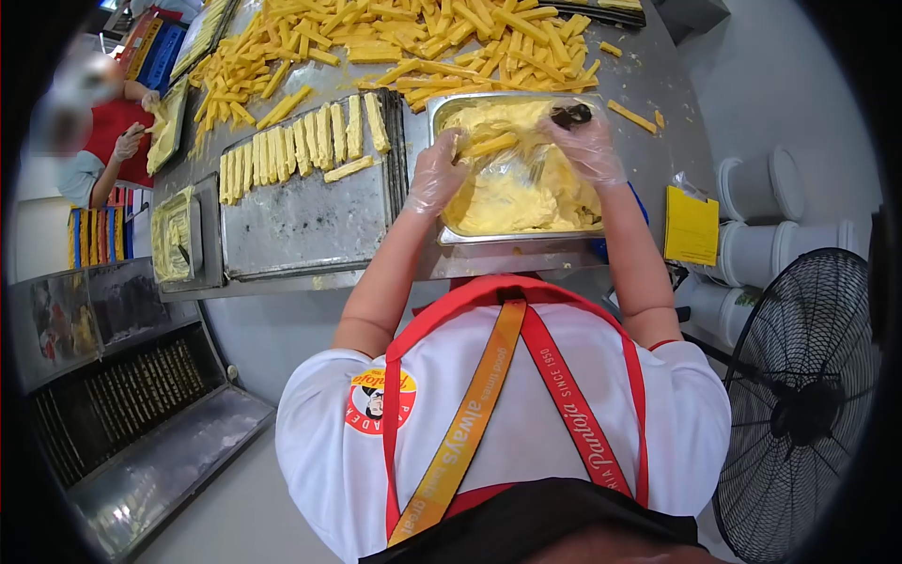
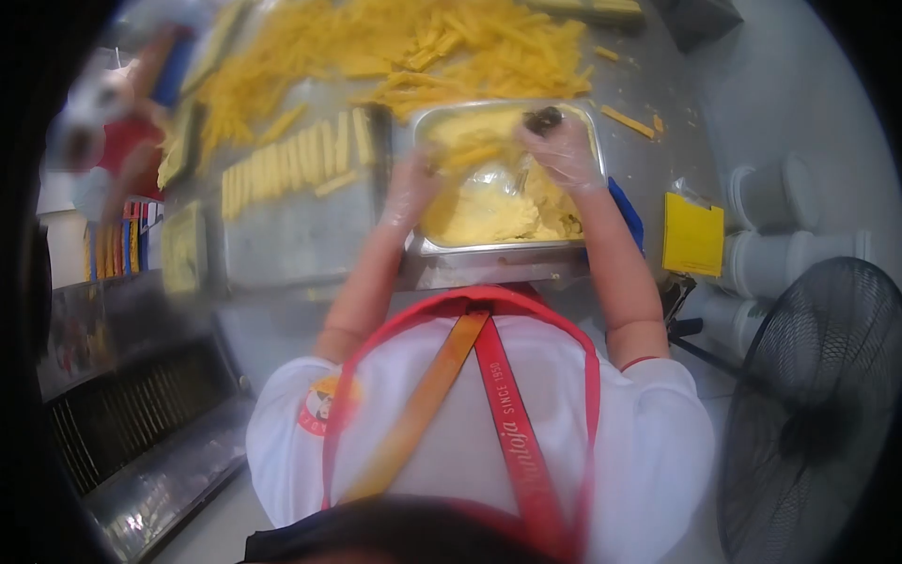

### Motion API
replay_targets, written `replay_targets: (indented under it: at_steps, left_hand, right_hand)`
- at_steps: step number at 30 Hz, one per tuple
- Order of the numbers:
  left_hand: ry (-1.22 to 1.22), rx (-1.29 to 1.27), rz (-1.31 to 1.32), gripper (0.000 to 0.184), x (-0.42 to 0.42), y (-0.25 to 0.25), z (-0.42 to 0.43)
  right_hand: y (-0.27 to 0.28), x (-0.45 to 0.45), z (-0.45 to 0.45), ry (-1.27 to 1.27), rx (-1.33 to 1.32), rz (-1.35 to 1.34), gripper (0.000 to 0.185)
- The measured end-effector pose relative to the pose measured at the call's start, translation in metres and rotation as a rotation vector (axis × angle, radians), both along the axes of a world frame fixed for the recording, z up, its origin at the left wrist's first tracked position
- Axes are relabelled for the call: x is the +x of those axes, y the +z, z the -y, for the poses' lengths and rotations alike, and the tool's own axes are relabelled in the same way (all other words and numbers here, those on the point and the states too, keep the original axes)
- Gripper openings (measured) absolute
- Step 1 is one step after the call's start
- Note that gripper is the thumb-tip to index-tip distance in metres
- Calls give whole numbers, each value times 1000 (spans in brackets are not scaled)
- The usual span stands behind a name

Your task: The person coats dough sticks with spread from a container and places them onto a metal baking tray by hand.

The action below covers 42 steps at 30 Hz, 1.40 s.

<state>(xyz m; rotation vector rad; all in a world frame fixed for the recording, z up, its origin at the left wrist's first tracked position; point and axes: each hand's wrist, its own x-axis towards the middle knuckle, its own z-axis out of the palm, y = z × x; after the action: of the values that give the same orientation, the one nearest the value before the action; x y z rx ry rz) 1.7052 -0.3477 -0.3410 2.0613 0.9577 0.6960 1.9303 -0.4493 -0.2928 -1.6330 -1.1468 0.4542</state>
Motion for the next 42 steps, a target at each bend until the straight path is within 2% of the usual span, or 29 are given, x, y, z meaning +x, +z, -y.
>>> replay_targets:
  at_steps: [2,3,5,6,7,10,13,16,19,22,25,28,29,31,32,33,35,36,38,42]
  left_hand:
    - [8,-28,-15,44,3,1,3]
    - [4,-5,-33,45,4,0,3]
    - [-3,43,-68,46,5,-7,3]
    - [0,26,-60,47,4,-8,4]
    - [4,10,-51,47,3,-9,5]
    - [44,-10,-62,46,3,-6,7]
    - [101,-13,-82,42,2,-3,10]
    - [160,-52,-64,36,1,0,13]
    - [192,-111,-50,32,-1,7,16]
    - [176,-213,-77,32,-4,-1,13]
    - [169,-199,-151,31,-6,-4,14]
    - [230,-149,-86,30,-25,11,23]
    - [262,-137,-34,30,-35,12,23]
    - [332,-22,26,27,-69,27,22]
    - [439,-72,117,24,-91,34,18]
    - [516,28,-68,23,-125,35,1]
    - [698,218,35,25,-195,50,-12]
    - [836,169,-37,29,-237,46,-24]
    - [980,411,-290,30,-319,32,-47]
    - [1071,495,-295,24,-443,-25,-91]
  right_hand:
    - [1,-14,3,121,55,-685,17]
    - [-2,-15,3,147,-9,-675,20]
    - [-42,-1,-10,29,-42,-478,19]
    - [-44,2,-13,-29,-58,-379,19]
    - [-41,13,-11,-68,-282,-191,18]
    - [-13,0,-4,-1,-140,-119,18]
    - [-4,-24,0,190,68,-773,17]
    - [-40,-3,-11,102,-95,-542,16]
    - [-27,5,-11,-92,-242,94,17]
    - [-20,-13,-4,63,-30,-388,18]
    - [-10,-27,-1,178,4,-686,21]
    - [-26,-5,-11,20,-241,-71,18]
    - [-38,5,-15,-27,-231,-29,18]
    - [-41,6,-15,-63,-215,8,19]
    - [-33,1,-9,-56,-210,2,19]
    - [-35,0,-7,-25,-190,32,19]
    - [-42,0,-4,1,-168,81,19]
    - [-45,-1,-4,-2,-173,91,20]
    - [-49,-2,-4,-17,-181,115,20]
    - [-52,-12,-12,-76,-230,108,21]
